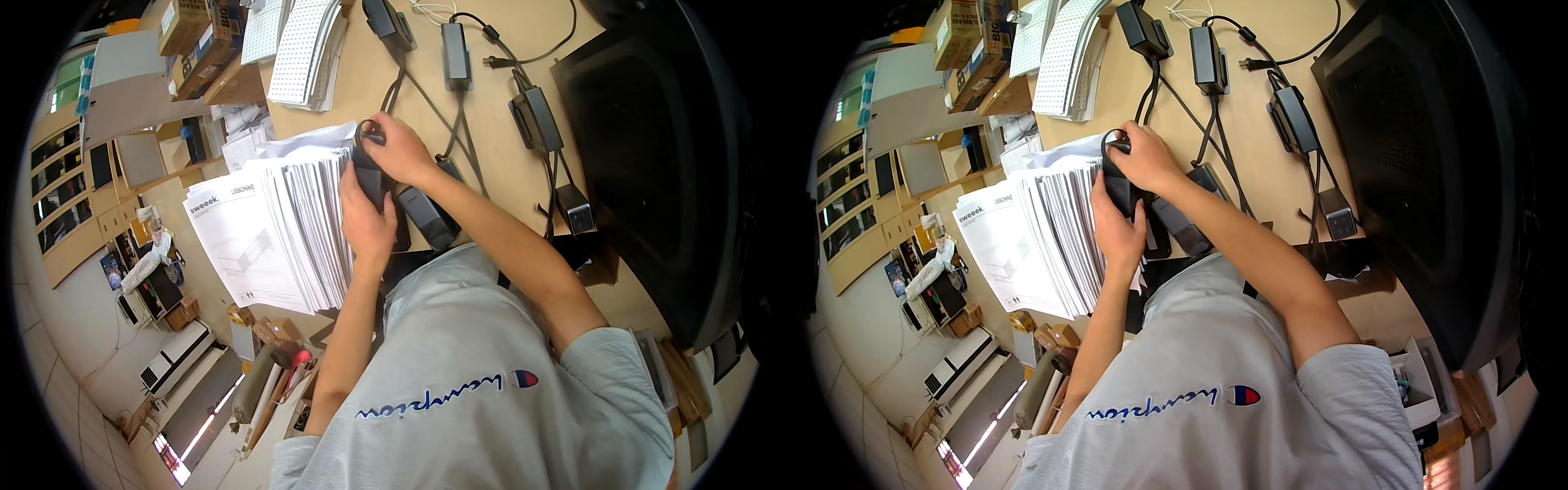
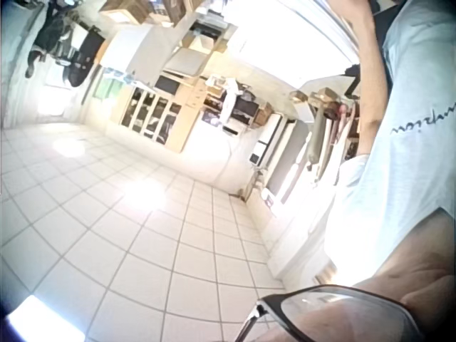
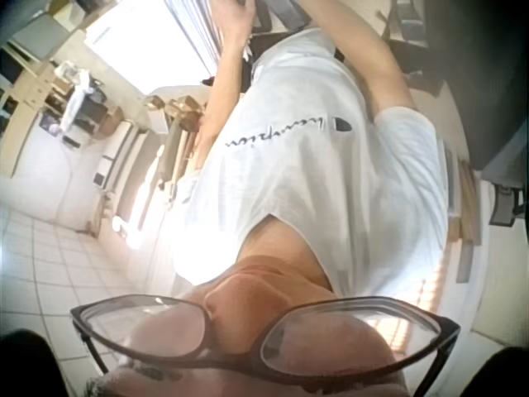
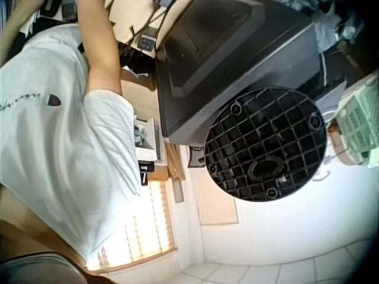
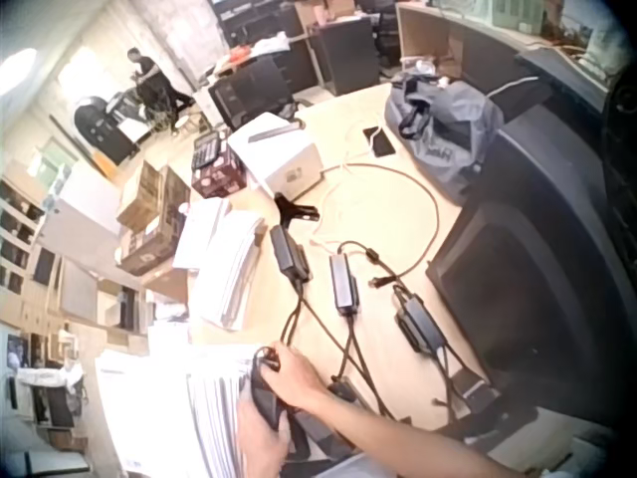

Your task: The person organizes electronic power blocks and cables by checking their connectors, placing some into a cardboard box on the floor, and arranging others on the table.

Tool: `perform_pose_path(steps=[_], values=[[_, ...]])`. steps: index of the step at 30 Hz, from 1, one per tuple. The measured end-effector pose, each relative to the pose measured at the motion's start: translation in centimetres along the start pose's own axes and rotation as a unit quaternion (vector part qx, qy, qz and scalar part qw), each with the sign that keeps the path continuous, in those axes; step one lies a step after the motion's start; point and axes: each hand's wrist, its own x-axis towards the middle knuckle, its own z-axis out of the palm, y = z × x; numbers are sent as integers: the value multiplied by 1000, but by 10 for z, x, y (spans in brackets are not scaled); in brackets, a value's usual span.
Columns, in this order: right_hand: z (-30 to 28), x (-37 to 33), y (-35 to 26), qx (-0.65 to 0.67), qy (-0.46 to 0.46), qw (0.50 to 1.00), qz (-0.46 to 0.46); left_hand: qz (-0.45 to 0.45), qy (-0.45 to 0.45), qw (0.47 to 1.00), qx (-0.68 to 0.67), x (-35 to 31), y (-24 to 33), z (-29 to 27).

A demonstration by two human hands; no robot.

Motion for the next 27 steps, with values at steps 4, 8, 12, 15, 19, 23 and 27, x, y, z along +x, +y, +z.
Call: perform_pose_path(steps=[4,8,12,15,19,23,27], values=[[-14,1,-4,-79,77,975,-191,31,24,999,17,-4,-7,4],[-37,22,-23,9,26,961,-274,-5,52,998,17,-11,-5,5],[-39,43,-40,176,-24,974,-138,54,102,990,77,-19,-16,11],[-34,67,-45,271,42,954,-122,118,102,982,111,-8,-8,2],[-32,90,-48,324,87,936,-101,139,60,983,101,33,6,-1],[-32,101,-44,399,154,902,-53,127,38,984,117,50,1,9],[-36,116,-13,439,132,888,47,102,63,985,123,41,-5,18]])
